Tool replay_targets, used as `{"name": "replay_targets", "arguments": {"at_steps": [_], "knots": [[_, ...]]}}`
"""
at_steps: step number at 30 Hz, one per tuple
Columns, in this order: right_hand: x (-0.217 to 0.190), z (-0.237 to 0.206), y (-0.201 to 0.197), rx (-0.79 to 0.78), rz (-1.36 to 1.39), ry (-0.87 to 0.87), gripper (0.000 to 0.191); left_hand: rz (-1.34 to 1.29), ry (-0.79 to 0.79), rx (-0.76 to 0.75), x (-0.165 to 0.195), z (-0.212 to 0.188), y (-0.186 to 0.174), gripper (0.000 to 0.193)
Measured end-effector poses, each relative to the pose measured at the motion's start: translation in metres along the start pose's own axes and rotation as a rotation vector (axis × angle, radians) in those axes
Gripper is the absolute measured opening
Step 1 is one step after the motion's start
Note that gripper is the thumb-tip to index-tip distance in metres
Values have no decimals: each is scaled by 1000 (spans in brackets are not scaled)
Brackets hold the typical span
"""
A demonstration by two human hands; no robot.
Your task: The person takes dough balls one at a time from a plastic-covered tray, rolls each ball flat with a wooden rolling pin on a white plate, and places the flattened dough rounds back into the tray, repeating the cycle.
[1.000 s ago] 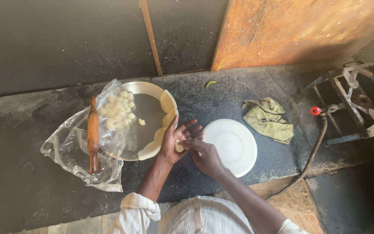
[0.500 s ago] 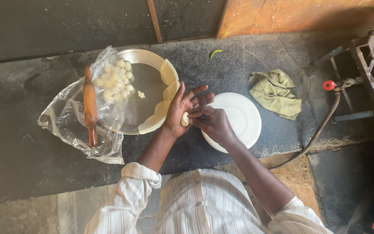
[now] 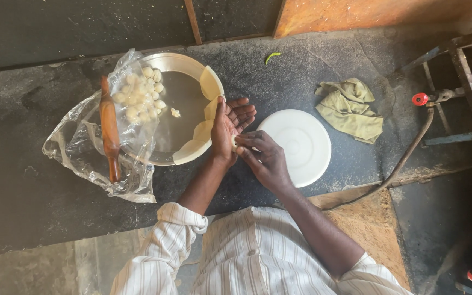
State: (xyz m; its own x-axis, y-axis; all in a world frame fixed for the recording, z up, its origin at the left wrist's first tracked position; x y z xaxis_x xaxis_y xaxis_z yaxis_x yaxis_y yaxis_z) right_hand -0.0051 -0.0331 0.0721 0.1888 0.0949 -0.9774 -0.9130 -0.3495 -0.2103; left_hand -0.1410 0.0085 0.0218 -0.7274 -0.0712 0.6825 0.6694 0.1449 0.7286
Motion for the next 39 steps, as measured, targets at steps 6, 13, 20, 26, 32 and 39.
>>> {"name": "replay_targets", "arguments": {"at_steps": [6, 13, 20, 26, 32, 39], "knots": [[14, 1, 6, 109, -24, -6, 22, -49, -91, -71, 1, -1, -1, 71], [11, 5, -11, -37, -427, -436, 36, -363, -447, -91, 4, 1, -12, 80], [15, 13, -13, -39, -327, -151, 33, -438, -498, -197, -4, -6, -13, 89], [31, 3, -2, -50, 132, 62, 39, -222, -384, -119, 4, -15, -12, 97], [40, 18, -6, 18, -108, -52, 39, -374, -348, -170, 8, -26, -8, 107], [74, -2, -16, -105, -182, 202, 38, 45, -283, -79, -7, -47, -43, 98]]}}
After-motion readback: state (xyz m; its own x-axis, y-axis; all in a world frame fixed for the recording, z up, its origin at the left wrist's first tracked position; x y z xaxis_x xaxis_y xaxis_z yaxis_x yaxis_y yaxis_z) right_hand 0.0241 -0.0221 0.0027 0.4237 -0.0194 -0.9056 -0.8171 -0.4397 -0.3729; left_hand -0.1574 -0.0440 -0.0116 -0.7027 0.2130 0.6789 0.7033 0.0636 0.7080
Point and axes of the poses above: each hand's wrist, its own z-axis towards the middle knuckle, its own y-axis out of the palm, x = y × z, the point moved 1 cm from there along z, towards the middle knuckle, and after that the axes turned 8 degrees about y, right-handed, at the moved point
